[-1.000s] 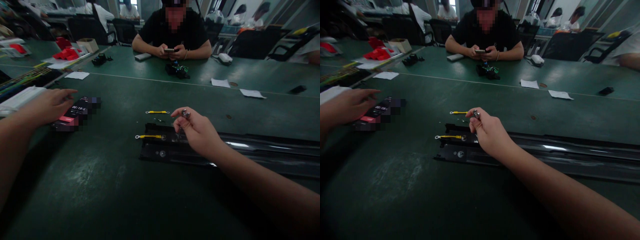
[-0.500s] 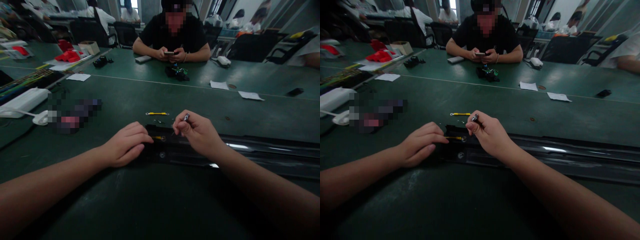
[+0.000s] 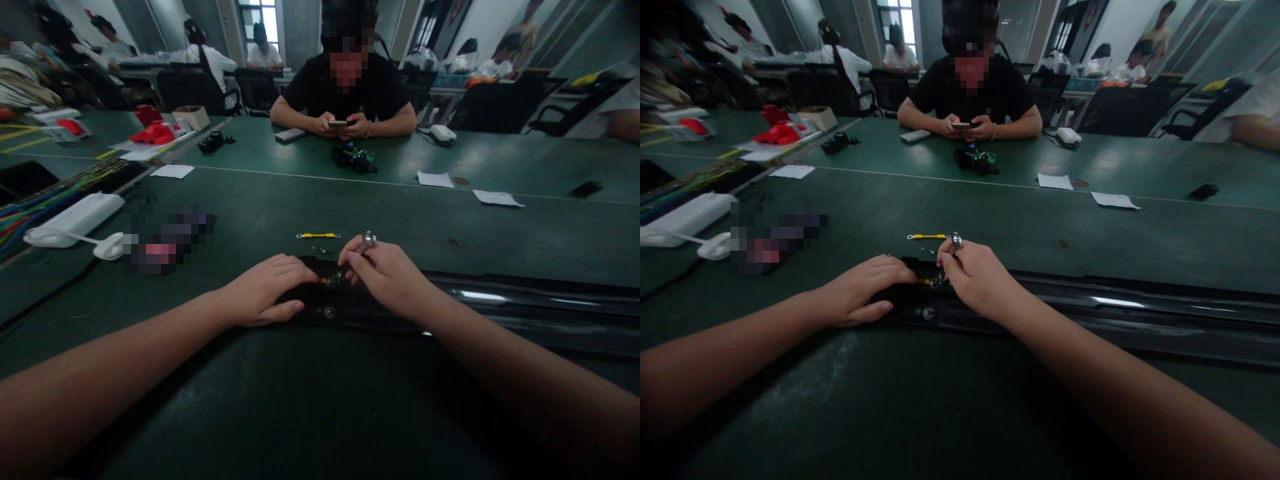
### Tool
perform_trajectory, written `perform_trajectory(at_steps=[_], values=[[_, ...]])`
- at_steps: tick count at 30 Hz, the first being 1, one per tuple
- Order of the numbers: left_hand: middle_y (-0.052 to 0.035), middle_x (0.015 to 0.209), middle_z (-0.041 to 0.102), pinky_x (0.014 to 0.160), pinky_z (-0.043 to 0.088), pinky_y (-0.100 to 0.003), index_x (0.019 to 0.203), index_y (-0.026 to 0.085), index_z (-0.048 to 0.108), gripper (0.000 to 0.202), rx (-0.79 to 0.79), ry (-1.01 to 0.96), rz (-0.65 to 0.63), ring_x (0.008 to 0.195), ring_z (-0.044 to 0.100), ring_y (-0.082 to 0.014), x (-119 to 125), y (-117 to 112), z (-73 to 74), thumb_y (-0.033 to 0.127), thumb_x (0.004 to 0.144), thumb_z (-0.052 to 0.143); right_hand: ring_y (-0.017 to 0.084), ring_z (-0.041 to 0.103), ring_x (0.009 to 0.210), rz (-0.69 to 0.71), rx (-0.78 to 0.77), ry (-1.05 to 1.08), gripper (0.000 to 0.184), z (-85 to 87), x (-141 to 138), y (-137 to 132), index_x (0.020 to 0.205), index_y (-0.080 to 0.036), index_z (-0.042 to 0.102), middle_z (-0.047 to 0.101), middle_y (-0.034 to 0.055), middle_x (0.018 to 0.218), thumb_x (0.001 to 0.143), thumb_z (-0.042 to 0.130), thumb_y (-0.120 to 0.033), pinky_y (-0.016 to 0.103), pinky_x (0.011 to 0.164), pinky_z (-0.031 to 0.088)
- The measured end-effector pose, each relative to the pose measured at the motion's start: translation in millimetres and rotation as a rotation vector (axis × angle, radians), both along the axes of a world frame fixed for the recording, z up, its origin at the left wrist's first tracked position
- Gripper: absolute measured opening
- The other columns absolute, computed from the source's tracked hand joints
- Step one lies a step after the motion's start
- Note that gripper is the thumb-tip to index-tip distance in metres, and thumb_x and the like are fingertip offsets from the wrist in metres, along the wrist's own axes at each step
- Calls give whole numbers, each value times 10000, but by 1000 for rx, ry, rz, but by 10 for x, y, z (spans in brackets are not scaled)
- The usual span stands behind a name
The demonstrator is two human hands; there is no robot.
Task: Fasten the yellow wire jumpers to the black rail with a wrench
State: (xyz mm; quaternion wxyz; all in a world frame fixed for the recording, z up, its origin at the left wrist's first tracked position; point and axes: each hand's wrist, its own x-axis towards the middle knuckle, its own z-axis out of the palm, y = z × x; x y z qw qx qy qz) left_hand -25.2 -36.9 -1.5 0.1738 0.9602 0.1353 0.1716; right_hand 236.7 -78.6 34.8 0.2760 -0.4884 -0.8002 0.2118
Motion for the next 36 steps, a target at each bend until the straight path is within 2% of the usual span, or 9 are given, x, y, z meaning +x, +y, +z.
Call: perform_trajectory(at_steps=[5, 11, 16, 19, 22, 25, 29, 32, 36], values=[[-161, 1255, 647, 994, 454, -453, 1364, 156, 520, 490, 10, 24, -25, 1150, 591, -299, -50, 30, 14, 499, 1067, 336, 190, 654, 730, 97, 7, 3, 225, 12, 9, -9, 967, -147, 656, 670, 46, 800, 1007, 440, -196, 322, 712, 487], [-157, 1290, 635, 997, 452, -441, 1418, 162, 481, 465, 6, 20, -52, 1164, 591, -291, -94, 37, 11, 450, 1077, 350, 186, 674, 729, 123, 1, 41, 198, 8, 24, -14, 961, -158, 647, 675, 39, 788, 1006, 459, -202, 325, 712, 514], [-155, 1299, 623, 1012, 448, -435, 1443, 164, 459, 455, -8, 24, -58, 1185, 575, -285, -132, 48, 12, 419, 1081, 357, 177, 709, 712, 97, -154, 230, 160, -19, 30, -19, 914, -175, 604, 671, 32, 792, 1004, 542, -293, 318, 698, 574], [-156, 1312, 618, 1018, 446, -439, 1451, 162, 453, 455, -18, 39, -48, 1189, 572, -285, -145, 48, 17, 410, 1080, 362, 161, 682, 687, 58, -151, 310, 221, -31, 35, -14, 901, -185, 582, 640, 27, 807, 1031, 508, -347, 302, 654, 573], [-160, 1332, 611, 1031, 439, -449, 1459, 165, 445, 457, -24, 47, -47, 1204, 567, -288, -148, 42, 19, 406, 1081, 357, 157, 643, 717, 83, -42, 220, 242, -31, 54, -5, 917, -183, 607, 652, 42, 855, 1054, 448, -301, 300, 669, 536], [-161, 1329, 613, 1025, 440, -449, 1460, 166, 444, 456, -26, 48, -46, 1203, 568, -291, -148, 37, 18, 403, 1081, 353, 167, 643, 763, 133, 5, 122, 233, -21, 67, 0, 977, -182, 641, 703, 52, 909, 1049, 424, -232, 313, 713, 511], [-157, 1318, 618, 1025, 436, -447, 1459, 170, 445, 449, -23, 50, -48, 1199, 569, -290, -149, 40, 13, 392, 1078, 362, 165, 652, 736, 151, -36, 87, 249, -4, 51, 4, 967, -180, 665, 707, 37, 864, 1043, 432, -221, 306, 708, 506], [-153, 1315, 618, 1027, 435, -447, 1459, 175, 445, 444, -20, 48, -46, 1195, 570, -290, -145, 45, 13, 387, 1077, 368, 153, 663, 724, 165, -89, 92, 189, 0, 29, 5, 991, -175, 661, 695, 20, 834, 1020, 475, -182, 282, 700, 504], [-153, 1317, 615, 1026, 438, -437, 1458, 172, 450, 443, -23, 52, -43, 1194, 566, -288, -140, 43, 21, 381, 1077, 367, 160, 646, 686, 142, -52, 83, 126, -5, 24, -2, 891, -179, 623, 659, 5, 754, 995, 570, -226, 289, 684, 478]])
